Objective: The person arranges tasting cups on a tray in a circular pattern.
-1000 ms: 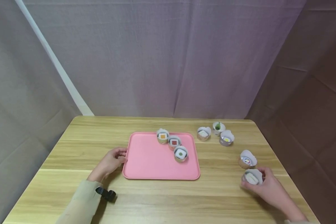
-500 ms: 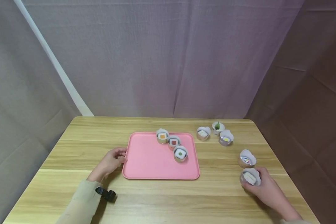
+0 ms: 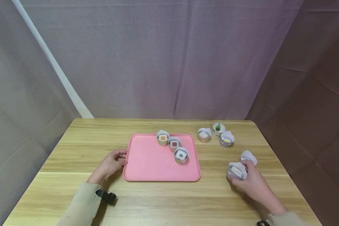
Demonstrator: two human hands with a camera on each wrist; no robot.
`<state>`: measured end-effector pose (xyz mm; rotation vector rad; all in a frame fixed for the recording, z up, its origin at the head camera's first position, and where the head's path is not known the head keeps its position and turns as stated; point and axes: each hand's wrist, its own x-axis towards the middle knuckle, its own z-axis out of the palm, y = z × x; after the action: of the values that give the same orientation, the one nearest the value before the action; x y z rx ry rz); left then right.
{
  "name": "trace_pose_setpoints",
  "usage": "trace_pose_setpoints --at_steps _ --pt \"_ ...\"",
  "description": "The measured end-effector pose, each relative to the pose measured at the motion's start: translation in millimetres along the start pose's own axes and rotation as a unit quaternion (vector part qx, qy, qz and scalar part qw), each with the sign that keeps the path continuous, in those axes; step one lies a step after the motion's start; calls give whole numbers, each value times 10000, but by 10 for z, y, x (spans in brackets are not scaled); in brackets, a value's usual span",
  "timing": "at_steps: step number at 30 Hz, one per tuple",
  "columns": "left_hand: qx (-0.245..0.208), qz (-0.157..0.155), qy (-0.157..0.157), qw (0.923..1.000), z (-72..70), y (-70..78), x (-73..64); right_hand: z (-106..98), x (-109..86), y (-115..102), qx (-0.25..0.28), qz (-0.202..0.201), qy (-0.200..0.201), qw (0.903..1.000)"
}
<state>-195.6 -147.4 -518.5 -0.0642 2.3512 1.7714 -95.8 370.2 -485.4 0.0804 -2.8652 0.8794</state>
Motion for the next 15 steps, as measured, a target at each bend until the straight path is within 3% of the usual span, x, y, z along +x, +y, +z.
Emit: trace_pose_setpoints --at_steps 5,15 --pt "-17 27 10 10000 -1 14 -10 156 131 -388 287 -51 -124 9995" --pt "17 17 24 10000 3 13 -15 719 279 -1094 994 40 -450 9940"
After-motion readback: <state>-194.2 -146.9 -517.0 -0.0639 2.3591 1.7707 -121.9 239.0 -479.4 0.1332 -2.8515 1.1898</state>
